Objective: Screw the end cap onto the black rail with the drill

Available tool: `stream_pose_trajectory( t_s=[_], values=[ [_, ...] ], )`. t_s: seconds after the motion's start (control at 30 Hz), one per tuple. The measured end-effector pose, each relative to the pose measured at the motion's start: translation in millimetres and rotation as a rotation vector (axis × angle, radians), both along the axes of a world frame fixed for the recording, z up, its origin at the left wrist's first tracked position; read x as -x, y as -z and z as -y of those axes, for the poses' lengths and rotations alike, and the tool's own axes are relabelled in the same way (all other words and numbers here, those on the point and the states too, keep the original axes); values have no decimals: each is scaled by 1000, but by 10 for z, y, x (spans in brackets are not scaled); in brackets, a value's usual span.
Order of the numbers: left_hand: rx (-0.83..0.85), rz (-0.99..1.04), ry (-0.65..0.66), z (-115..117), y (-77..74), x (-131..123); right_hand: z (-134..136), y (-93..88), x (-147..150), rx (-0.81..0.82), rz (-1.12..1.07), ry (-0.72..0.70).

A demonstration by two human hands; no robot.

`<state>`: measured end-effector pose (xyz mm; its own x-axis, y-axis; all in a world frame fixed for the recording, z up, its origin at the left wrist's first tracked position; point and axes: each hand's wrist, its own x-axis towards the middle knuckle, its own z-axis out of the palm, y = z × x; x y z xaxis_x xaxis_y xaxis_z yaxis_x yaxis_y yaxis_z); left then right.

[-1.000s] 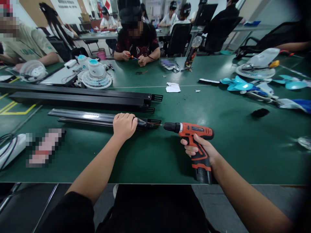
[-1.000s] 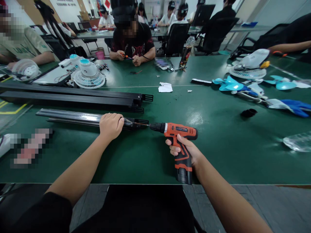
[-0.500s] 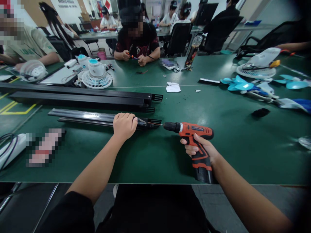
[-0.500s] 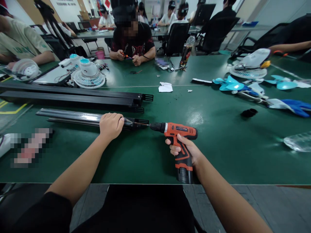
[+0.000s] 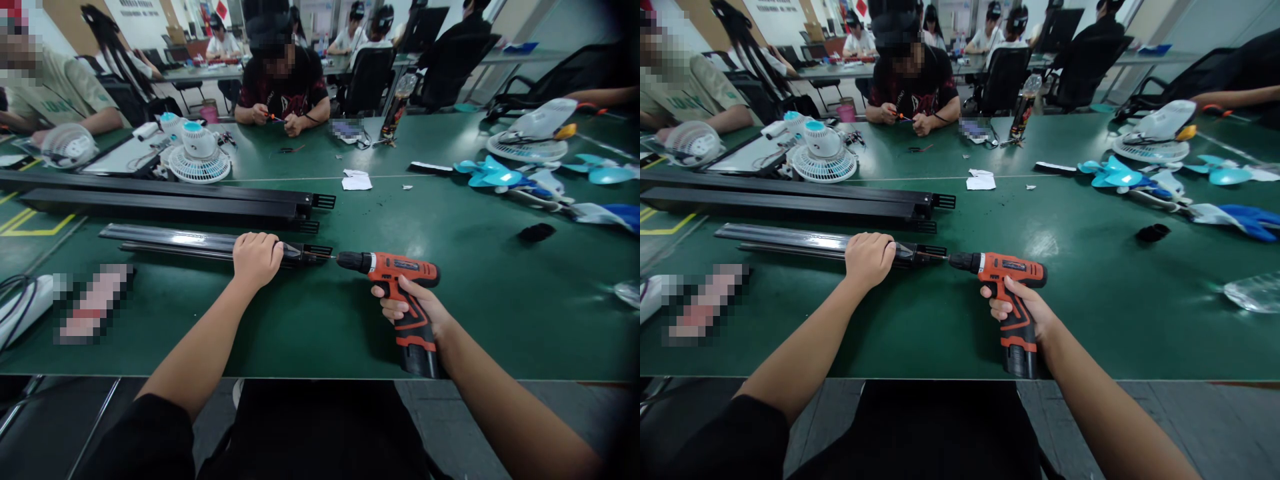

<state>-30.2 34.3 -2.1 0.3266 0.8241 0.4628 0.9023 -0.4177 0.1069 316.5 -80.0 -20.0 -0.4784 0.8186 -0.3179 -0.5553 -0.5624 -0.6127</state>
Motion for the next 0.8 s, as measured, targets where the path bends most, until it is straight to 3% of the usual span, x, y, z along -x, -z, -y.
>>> stream_pose_trajectory(
  t_s=[0.8],
  values=[
    [12, 13, 0, 13, -20, -10, 2, 18, -10, -23, -4, -22]
  ],
)
